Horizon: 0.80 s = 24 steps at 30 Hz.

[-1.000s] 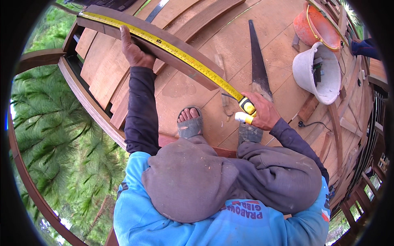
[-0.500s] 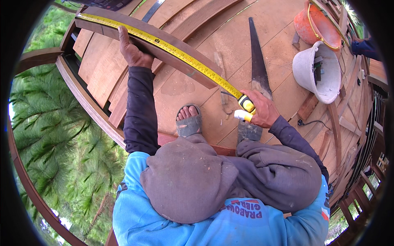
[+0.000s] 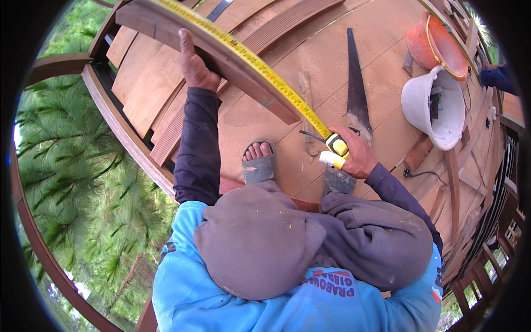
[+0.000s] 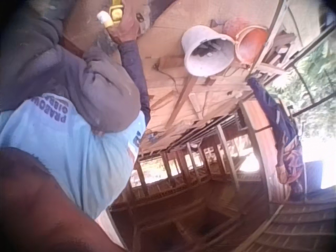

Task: The person measures a wooden plank with a tape measure, marks it with a pencil and square, then saws the plank with a hand saw on a wooden platform.

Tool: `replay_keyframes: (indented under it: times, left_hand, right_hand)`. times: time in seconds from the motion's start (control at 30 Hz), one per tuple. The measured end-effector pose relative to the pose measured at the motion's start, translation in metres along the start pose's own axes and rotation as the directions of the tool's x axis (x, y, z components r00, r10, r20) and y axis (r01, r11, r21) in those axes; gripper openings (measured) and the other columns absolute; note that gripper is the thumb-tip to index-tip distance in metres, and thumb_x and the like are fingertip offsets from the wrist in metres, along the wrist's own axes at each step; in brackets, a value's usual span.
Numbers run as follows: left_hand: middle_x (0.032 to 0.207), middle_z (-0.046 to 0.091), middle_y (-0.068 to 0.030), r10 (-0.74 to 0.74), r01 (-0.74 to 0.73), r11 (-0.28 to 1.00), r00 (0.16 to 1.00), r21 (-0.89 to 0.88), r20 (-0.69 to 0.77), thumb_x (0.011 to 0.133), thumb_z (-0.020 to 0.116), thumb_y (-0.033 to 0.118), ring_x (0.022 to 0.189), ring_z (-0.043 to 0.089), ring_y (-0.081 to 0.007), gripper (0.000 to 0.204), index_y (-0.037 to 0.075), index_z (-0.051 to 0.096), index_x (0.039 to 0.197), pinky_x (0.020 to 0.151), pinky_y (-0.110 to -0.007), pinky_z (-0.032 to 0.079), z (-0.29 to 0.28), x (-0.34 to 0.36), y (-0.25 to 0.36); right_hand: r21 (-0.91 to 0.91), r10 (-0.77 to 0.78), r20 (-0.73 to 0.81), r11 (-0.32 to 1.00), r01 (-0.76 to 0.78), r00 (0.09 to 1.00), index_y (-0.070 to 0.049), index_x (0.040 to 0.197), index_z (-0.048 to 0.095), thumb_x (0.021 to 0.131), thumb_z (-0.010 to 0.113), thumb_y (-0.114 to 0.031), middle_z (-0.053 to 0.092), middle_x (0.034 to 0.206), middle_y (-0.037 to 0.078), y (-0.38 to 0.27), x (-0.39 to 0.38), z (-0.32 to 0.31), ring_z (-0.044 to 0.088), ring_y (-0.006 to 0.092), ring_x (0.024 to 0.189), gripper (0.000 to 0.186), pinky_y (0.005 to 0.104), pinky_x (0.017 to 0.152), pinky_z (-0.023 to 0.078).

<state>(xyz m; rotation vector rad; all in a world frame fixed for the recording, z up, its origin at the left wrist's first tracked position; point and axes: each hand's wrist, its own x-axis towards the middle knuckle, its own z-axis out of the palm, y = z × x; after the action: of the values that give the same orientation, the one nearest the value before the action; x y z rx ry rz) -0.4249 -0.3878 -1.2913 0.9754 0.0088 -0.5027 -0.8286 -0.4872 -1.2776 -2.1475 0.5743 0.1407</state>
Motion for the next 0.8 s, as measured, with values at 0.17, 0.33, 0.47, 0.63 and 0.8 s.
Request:
replay_keyframes:
  times: [0.17, 0.33, 0.47, 0.63, 0.8]
  left_hand:
    - [0.112, 0.070, -0.0068, 0.085, -0.107, 0.954, 0.992, 0.279, 0.089, 0.086, 0.086, 0.040, 0.099, 0.067, -0.0200, 0.058, 0.002, 0.065, 0.125, 0.089, -0.036, 0.055, -0.001, 0.010, 0.011]
    - [0.103, 0.073, -0.0102, 0.112, -0.343, 0.613, 0.929, 0.712, 0.352, 0.079, 0.092, 0.039, 0.091, 0.071, -0.0205, 0.062, -0.001, 0.068, 0.121, 0.083, -0.034, 0.057, 0.004, 0.023, 0.048]
    - [0.118, 0.068, -0.0136, 0.081, -0.453, 0.521, 0.870, 0.724, 0.486, 0.085, 0.082, 0.032, 0.101, 0.067, -0.0236, 0.063, 0.001, 0.059, 0.135, 0.088, -0.034, 0.055, 0.043, 0.007, 0.067]
    - [0.117, 0.072, -0.0261, -0.022, -0.524, -0.065, 0.852, 0.850, 0.523, 0.066, 0.091, 0.057, 0.107, 0.072, -0.0343, 0.107, 0.012, 0.049, 0.155, 0.096, -0.042, 0.054, 0.012, 0.047, 0.037]
    - [0.124, 0.064, -0.0146, -0.135, -0.532, -0.258, 0.846, 0.807, 0.515, 0.071, 0.088, 0.056, 0.124, 0.058, -0.0345, 0.094, 0.038, 0.049, 0.154, 0.109, -0.050, 0.039, -0.006, 0.057, 0.012]
  right_hand:
    - [0.180, 0.145, -0.058, 0.975, -0.133, 0.988, -0.006, 0.141, 0.051, 0.084, 0.085, -0.041, 0.066, 0.116, 0.017, 0.014, -0.005, 0.002, 0.069, 0.0305, 0.108, 0.075, 0.0424, 0.091, 0.055]
    - [0.299, 0.208, -0.153, 0.942, -0.155, 0.966, -0.003, 0.143, 0.049, 0.088, 0.083, -0.020, 0.066, 0.118, 0.014, 0.029, -0.005, -0.005, 0.067, 0.0210, 0.104, 0.066, 0.0339, 0.091, 0.055]
    - [0.365, 0.255, -0.207, 0.916, -0.168, 0.945, -0.003, 0.144, 0.048, 0.089, 0.082, -0.018, 0.066, 0.119, 0.012, 0.043, -0.012, 0.001, 0.066, 0.0195, 0.103, 0.067, 0.0331, 0.090, 0.055]
    - [0.441, 0.266, -0.240, 0.887, -0.139, 0.934, -0.001, 0.147, 0.047, 0.092, 0.076, -0.017, 0.063, 0.123, 0.011, 0.053, -0.015, 0.003, 0.064, 0.0167, 0.103, 0.064, 0.0286, 0.084, 0.055]
    - [0.303, 0.174, -0.272, 0.949, -0.087, 0.946, 0.001, 0.145, 0.049, 0.094, 0.074, -0.020, 0.063, 0.123, 0.012, 0.064, -0.016, -0.004, 0.064, 0.0179, 0.104, 0.061, 0.0300, 0.088, 0.054]
